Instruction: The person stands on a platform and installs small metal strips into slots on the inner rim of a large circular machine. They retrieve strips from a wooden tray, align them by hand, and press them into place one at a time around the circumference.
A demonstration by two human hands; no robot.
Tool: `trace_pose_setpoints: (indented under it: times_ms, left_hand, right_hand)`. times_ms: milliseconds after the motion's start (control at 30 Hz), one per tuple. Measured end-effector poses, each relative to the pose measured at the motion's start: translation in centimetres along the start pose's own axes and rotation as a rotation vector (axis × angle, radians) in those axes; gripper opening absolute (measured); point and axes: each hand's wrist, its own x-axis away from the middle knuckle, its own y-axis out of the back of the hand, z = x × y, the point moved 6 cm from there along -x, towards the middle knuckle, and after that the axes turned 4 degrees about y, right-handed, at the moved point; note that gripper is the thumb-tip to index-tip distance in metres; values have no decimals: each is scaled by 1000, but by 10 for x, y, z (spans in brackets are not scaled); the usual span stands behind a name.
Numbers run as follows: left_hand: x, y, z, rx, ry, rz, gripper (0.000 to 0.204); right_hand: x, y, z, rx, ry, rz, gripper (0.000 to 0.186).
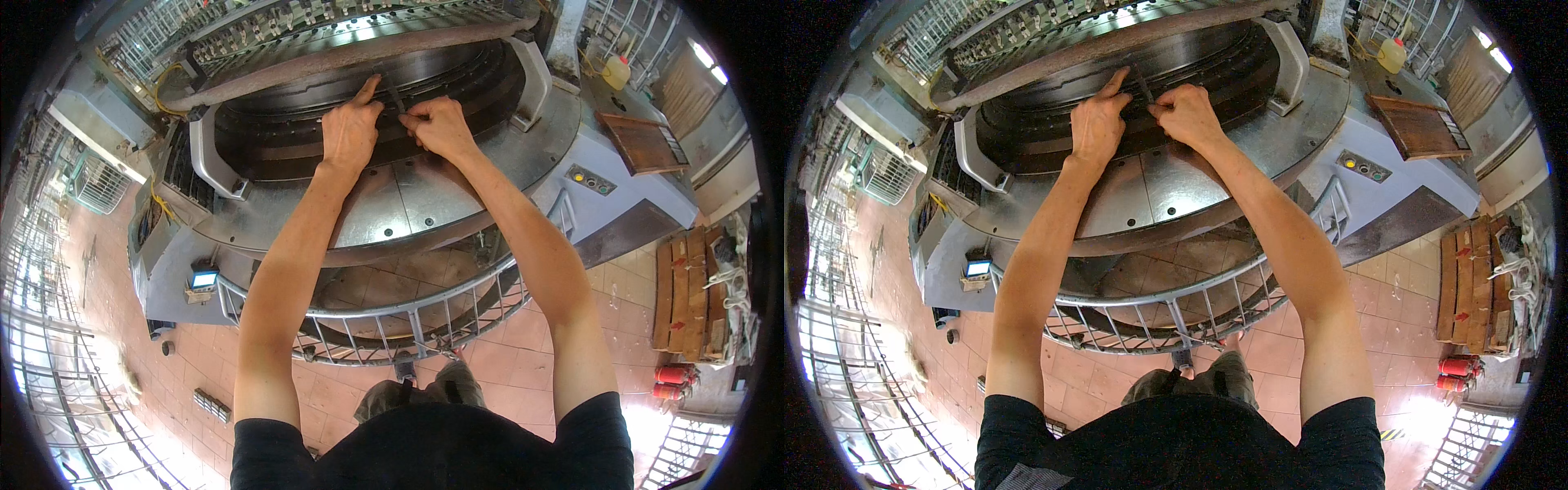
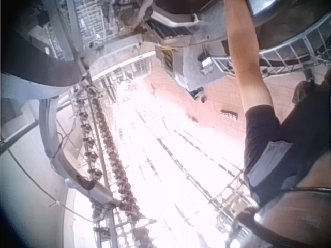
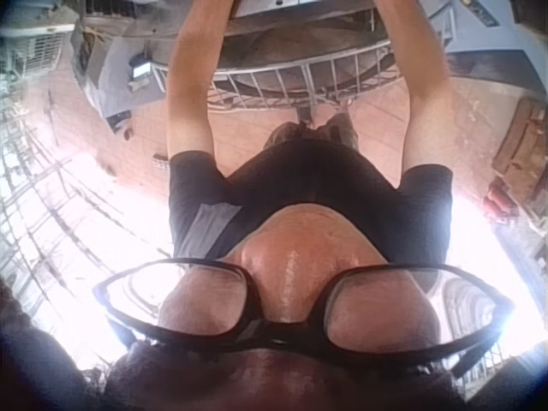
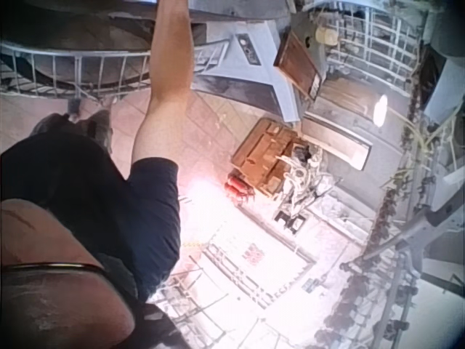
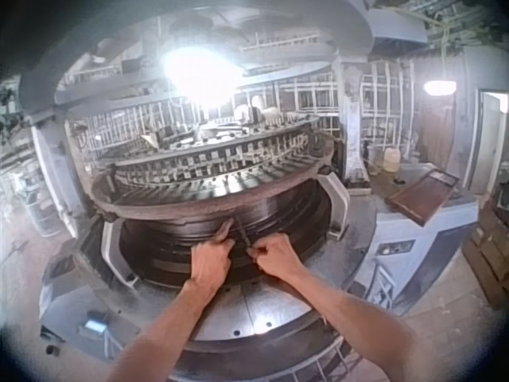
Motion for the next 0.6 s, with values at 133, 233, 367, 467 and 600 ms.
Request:
trace_pose_setpoints:
  times_ms: [133,233,367,467,600]
  left_hand:
    - [0,1,-1,2,-1,-6,18]
    - [0,1,-1,0,-11,-19,18]
    - [-1,1,-1,9,-8,-13,17]
    - [-1,1,-2,12,-9,-16,17]
    - [0,2,-2,4,-3,4,18]
  right_hand:
    - [1,0,2,-12,21,1,25]
    - [0,0,0,4,7,13,24]
    - [-1,-1,-2,12,28,-16,25]
    - [-2,-1,-3,28,59,-36,25]
    - [-1,-1,-3,21,39,-8,25]
